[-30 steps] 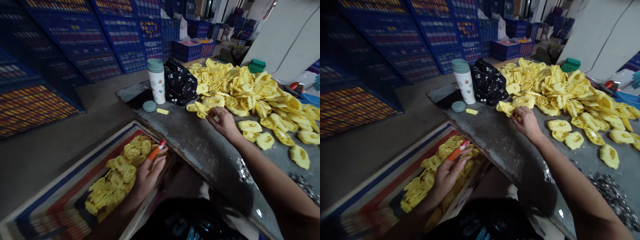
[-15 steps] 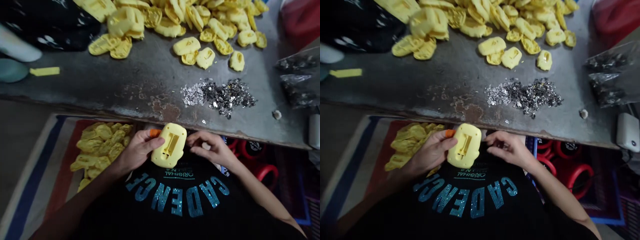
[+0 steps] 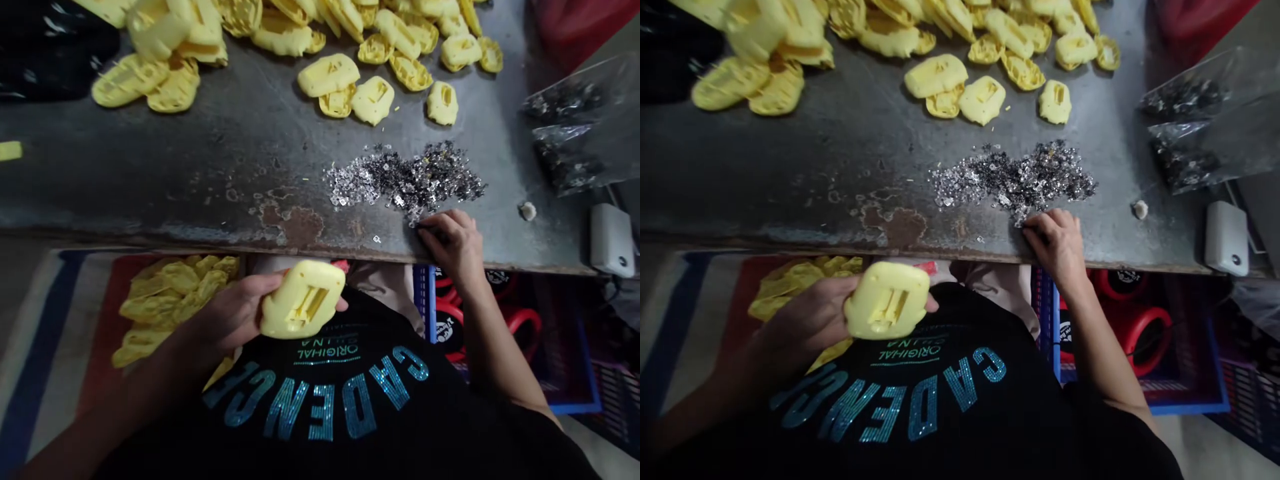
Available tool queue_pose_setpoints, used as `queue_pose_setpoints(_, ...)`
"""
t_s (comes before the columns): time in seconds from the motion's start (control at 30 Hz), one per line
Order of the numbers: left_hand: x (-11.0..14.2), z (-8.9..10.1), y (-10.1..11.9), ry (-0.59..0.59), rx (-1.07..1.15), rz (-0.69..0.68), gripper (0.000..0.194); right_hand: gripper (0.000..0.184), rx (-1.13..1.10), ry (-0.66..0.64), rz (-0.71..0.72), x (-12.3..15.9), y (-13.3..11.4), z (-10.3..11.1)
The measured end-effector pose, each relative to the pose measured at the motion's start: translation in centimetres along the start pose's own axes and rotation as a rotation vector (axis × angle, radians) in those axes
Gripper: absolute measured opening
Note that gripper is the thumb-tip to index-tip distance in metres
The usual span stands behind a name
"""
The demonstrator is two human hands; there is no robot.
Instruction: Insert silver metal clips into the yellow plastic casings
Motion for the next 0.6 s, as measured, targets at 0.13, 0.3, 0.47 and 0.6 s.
queue_pose_setpoints(0.13, -1.3, 0.2, 1.1, -0.169, 0.166, -0.151, 0.057, 0.013, -0.113, 0.014, 0.038, 0.1, -0.9, 0.6)
queue_pose_setpoints(0.3, -1.6, -0.5, 0.9, -0.108, 0.185, -0.158, 0.077, 0.013, -0.286, 0.032, -0.152, 0.9, 1.7, 2.1)
queue_pose_setpoints(0.47, -1.7, -0.7, -1.3, 0.103, 0.194, 0.063, 0.095, 0.013, -0.212, 0.044, -0.211, 1.5, 3.1, 3.0)
queue_pose_setpoints(0.6, -2.9, -0.9, -1.4, 0.067, 0.191, 0.136, 0.091, 0.014, -0.137, 0.074, -0.222, 3.3, 3.7, 4.5)
Point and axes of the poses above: each hand's wrist, its own x-axis away from the middle knuckle, its own z-axis out of the back of the hand, y = z × x, the point moved 10 cm from there along -x, towards the middle knuckle, and after that the axes turned 10 degrees about z, right-handed, at the moved point
